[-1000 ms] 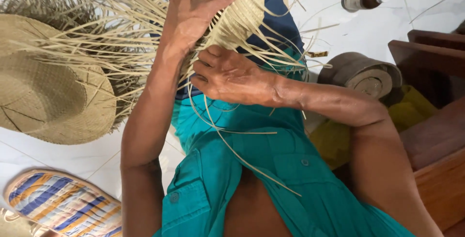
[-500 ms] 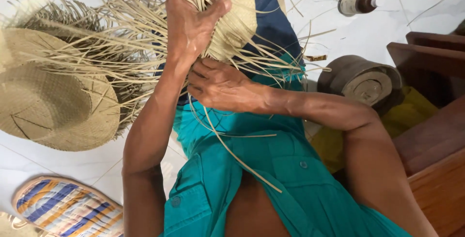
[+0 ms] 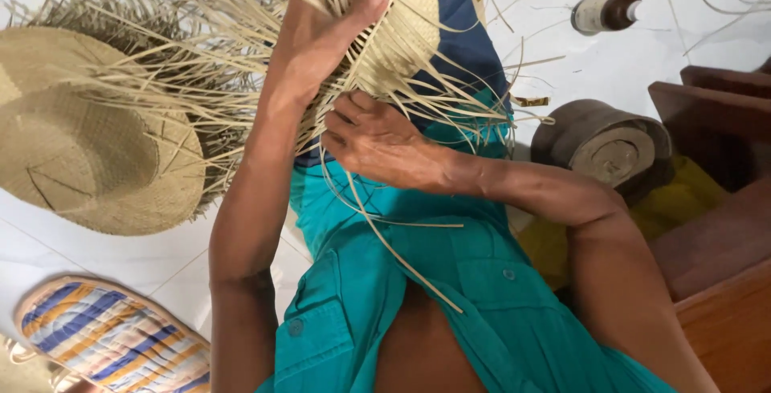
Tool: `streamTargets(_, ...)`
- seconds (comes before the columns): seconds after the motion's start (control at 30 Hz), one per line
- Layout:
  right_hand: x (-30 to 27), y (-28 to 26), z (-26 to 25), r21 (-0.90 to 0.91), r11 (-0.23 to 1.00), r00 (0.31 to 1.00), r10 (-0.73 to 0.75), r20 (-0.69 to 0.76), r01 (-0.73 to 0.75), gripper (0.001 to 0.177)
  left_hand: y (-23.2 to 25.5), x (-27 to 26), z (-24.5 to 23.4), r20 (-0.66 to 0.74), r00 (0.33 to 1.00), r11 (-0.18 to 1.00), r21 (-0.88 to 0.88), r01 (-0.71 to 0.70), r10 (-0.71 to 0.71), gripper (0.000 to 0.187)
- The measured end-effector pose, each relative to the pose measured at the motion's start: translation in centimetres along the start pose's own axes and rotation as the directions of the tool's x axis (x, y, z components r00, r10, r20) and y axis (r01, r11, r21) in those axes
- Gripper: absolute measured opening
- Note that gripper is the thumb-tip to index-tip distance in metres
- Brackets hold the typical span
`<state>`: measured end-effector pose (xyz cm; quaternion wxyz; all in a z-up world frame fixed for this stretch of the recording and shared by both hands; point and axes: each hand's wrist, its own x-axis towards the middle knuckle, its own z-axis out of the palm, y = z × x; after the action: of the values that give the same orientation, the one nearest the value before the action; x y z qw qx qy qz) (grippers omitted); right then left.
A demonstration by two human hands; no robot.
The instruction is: Manually weaving a hat by interlacing dried straw strands.
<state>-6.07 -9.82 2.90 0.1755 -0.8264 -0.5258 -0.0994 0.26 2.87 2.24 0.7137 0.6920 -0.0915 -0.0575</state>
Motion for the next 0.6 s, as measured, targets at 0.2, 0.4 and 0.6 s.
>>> streamTargets(0.2, -0.7, -0.2, 0.3, -0.052, 0.998, 0.997, 0.028, 0.067, -0.025, 0.011, 0.0, -4.5, -2.1, 0.107, 0.977, 0.964, 0.213, 0.160, -0.186, 0.038)
streamTargets(0.4, -0.7, -1.3, 0.5, -0.079, 0.997, 0.998, 0.022, 0.050, -0.018, 0.010, -1.3, -6.2, -1.8, -0.040, 0.992, 0.964, 0.235, 0.125, -0.119, 0.021)
streamTargets(0.6, -0.7, -1.5, 0.4, -0.030, 0.999, 0.999, -0.014, 0.036, 0.015, 0.016, 0.7, -6.4, -0.4, -0.148, 0.988, 0.862, 0.496, 0.106, -0.037, 0.007)
